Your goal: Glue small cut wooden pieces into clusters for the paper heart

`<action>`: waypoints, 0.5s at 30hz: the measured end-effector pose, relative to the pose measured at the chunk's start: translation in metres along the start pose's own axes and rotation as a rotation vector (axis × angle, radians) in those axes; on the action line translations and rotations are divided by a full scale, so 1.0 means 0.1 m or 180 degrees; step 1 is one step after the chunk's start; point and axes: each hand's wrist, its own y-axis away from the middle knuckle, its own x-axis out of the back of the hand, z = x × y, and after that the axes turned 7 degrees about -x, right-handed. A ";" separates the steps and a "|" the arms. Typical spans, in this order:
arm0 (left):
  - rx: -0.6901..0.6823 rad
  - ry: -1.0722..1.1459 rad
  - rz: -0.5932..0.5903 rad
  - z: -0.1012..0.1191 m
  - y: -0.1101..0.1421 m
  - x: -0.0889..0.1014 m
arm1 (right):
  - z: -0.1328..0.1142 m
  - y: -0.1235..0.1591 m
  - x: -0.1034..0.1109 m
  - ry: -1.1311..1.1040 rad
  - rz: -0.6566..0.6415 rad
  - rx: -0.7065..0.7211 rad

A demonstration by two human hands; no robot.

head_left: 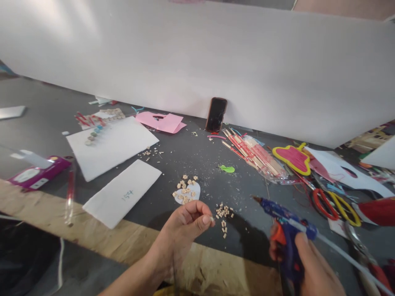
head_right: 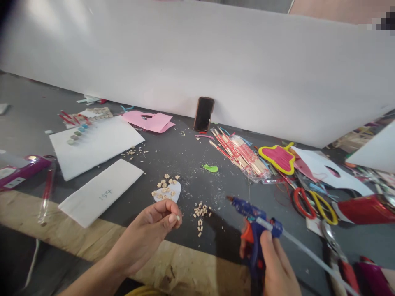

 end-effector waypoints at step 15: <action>0.0132 -0.0016 -0.0079 -0.04 0.13 0.07 | -0.33 -0.18 -0.12 0.1833 0.0292 0.1058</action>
